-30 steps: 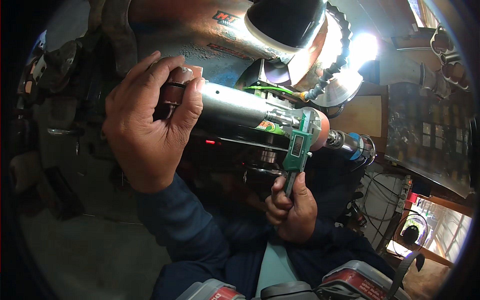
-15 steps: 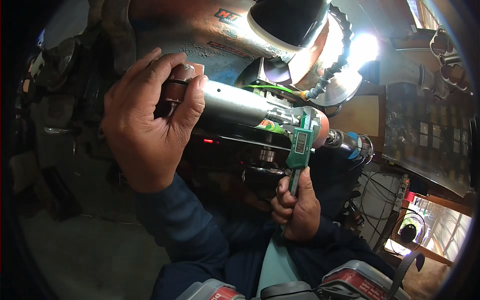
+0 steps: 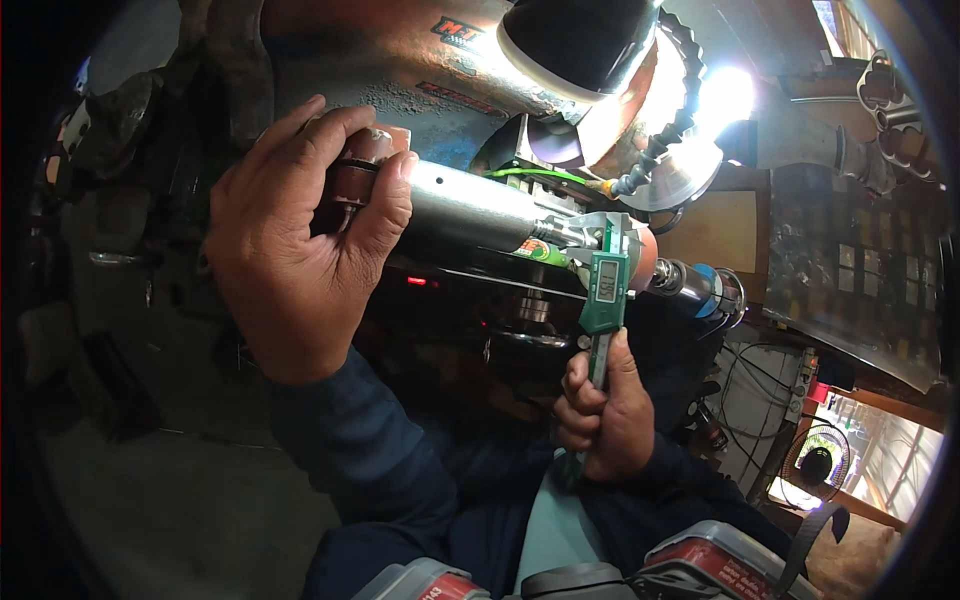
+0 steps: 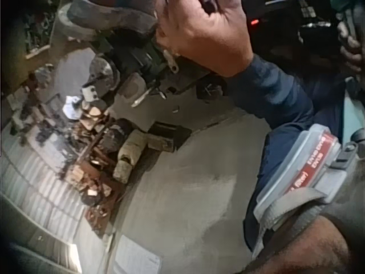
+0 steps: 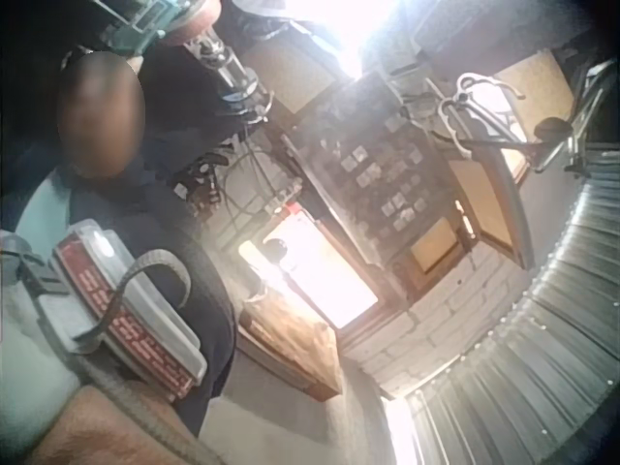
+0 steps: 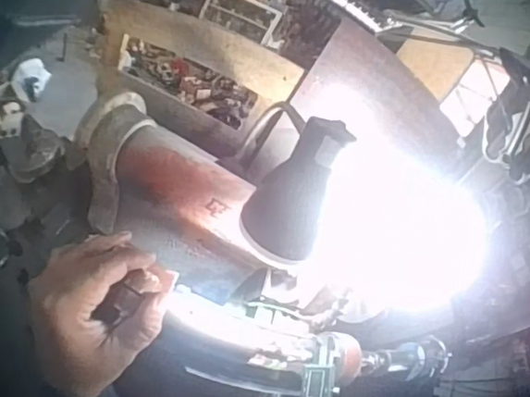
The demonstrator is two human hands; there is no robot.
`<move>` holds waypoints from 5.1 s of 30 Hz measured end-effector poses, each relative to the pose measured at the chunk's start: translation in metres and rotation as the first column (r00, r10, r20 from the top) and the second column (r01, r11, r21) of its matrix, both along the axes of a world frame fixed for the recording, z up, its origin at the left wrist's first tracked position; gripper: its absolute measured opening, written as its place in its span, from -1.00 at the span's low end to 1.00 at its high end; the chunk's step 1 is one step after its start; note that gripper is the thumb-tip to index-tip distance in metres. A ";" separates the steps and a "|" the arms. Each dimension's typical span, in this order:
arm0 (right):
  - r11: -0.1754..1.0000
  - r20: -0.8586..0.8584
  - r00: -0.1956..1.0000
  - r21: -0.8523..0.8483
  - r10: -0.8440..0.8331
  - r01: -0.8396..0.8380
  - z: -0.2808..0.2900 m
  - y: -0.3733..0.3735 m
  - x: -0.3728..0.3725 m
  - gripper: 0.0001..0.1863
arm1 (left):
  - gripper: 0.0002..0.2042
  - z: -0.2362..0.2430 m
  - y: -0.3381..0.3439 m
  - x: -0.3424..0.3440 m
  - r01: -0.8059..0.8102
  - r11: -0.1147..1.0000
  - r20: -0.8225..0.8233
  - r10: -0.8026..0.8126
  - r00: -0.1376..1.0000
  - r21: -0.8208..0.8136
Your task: The person measures a metal component on a lathe using a digital caliper, then turns various dials on the machine to reposition the workpiece for further processing.
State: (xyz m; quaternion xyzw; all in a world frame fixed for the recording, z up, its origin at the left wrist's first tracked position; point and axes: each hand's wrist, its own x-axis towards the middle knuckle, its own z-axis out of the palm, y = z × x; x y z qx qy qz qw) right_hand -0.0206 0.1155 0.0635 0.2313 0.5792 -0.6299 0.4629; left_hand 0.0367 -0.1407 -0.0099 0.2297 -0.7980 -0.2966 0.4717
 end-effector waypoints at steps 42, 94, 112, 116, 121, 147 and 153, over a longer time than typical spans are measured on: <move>0.373 -0.987 -0.139 -0.158 -0.077 0.914 0.005 0.696 -0.101 -0.52 | -0.64 -0.016 -0.062 0.008 0.023 0.959 0.483 0.121 0.867 -0.282; 0.592 -0.545 -0.249 0.783 0.800 0.188 -0.030 0.238 -0.270 -0.57 | -0.77 0.022 -0.018 -0.033 -0.070 0.997 0.420 0.074 0.905 -0.024; 0.685 -0.556 -0.417 0.466 0.719 0.560 -0.123 0.265 -0.253 -0.43 | -0.74 0.015 -0.022 -0.045 -0.155 0.987 0.452 0.156 0.878 -0.039; 0.683 -0.512 -0.466 0.416 0.721 0.600 -0.132 0.267 -0.258 -0.45 | -0.75 0.012 -0.022 -0.050 -0.145 0.987 0.423 0.163 0.891 -0.074; 0.651 -0.413 -0.514 0.343 0.752 0.677 -0.145 0.266 -0.261 -0.47 | -0.77 0.014 -0.024 -0.052 -0.163 0.981 0.430 0.194 0.882 -0.109; 0.784 -0.126 -0.778 0.001 0.616 0.621 -0.199 0.274 -0.289 -0.32 | -0.71 0.008 -0.020 -0.049 -0.264 0.901 0.292 0.370 0.882 -0.345; 0.750 -0.169 -0.733 0.066 0.658 0.658 -0.170 0.261 -0.277 -0.35 | -0.66 -0.009 -0.004 -0.041 -0.146 0.981 0.039 0.142 0.989 0.131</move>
